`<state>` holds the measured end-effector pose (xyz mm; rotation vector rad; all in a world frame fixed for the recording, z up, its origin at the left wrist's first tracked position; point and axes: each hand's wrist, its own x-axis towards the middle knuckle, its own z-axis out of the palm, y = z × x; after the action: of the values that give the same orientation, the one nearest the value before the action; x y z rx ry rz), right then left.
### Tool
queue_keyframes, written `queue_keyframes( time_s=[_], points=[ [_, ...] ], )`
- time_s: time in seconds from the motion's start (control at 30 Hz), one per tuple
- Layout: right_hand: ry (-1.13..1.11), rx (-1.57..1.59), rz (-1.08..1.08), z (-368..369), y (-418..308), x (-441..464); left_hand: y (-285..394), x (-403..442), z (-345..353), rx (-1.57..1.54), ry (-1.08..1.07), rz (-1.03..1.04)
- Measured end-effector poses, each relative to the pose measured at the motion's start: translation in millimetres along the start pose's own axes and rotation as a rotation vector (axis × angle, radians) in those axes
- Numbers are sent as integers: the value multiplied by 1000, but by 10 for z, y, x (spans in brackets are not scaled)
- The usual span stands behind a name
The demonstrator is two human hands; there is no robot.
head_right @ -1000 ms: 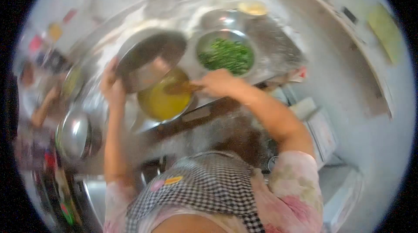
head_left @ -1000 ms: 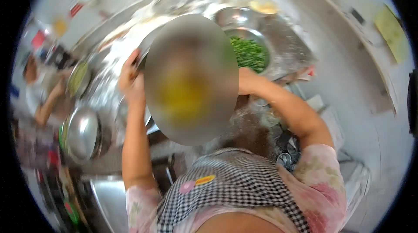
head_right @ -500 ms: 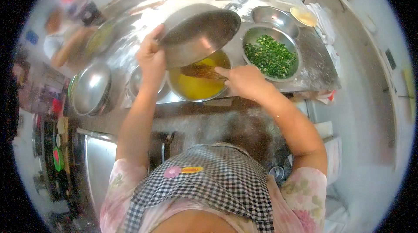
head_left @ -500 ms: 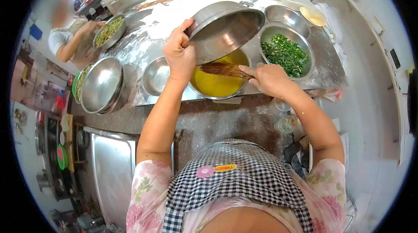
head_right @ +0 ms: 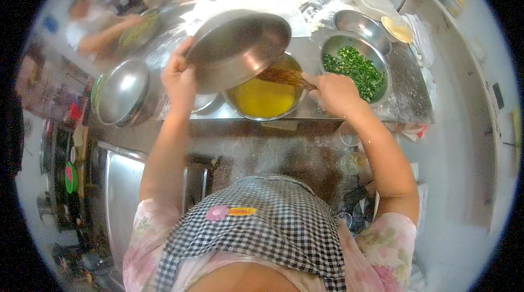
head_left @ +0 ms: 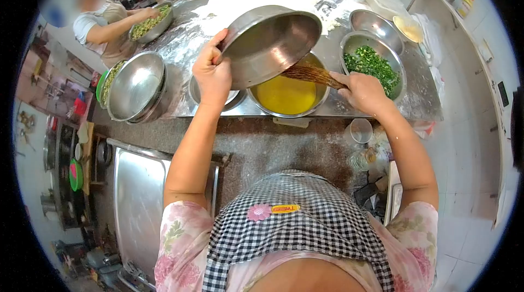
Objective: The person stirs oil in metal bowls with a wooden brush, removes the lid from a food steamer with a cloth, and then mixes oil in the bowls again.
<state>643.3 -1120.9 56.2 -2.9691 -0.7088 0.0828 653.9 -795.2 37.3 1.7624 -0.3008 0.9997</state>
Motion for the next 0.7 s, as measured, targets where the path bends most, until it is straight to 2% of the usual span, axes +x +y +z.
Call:
queue_keyframes(
  time_s=[0.03,0.27,0.37,0.47,0.57,0.7],
  points=[
    [-3,-2,12,-9,19,-7,-7,8,-50,-23,20,-2],
    [-91,-59,30,48,20,-73,-102,63,-228,-164,294,-419],
    [-115,-99,-24,114,-169,-87,-277,82,-133,-287,401,-451],
    [-68,-78,-94,215,-309,-68,-233,77,27,-270,462,-478],
    [-56,-78,-99,213,-382,-21,-334,-66,90,-50,312,-348],
    [-23,-122,-77,172,-319,51,-111,-255,226,85,144,-91]
  ],
)
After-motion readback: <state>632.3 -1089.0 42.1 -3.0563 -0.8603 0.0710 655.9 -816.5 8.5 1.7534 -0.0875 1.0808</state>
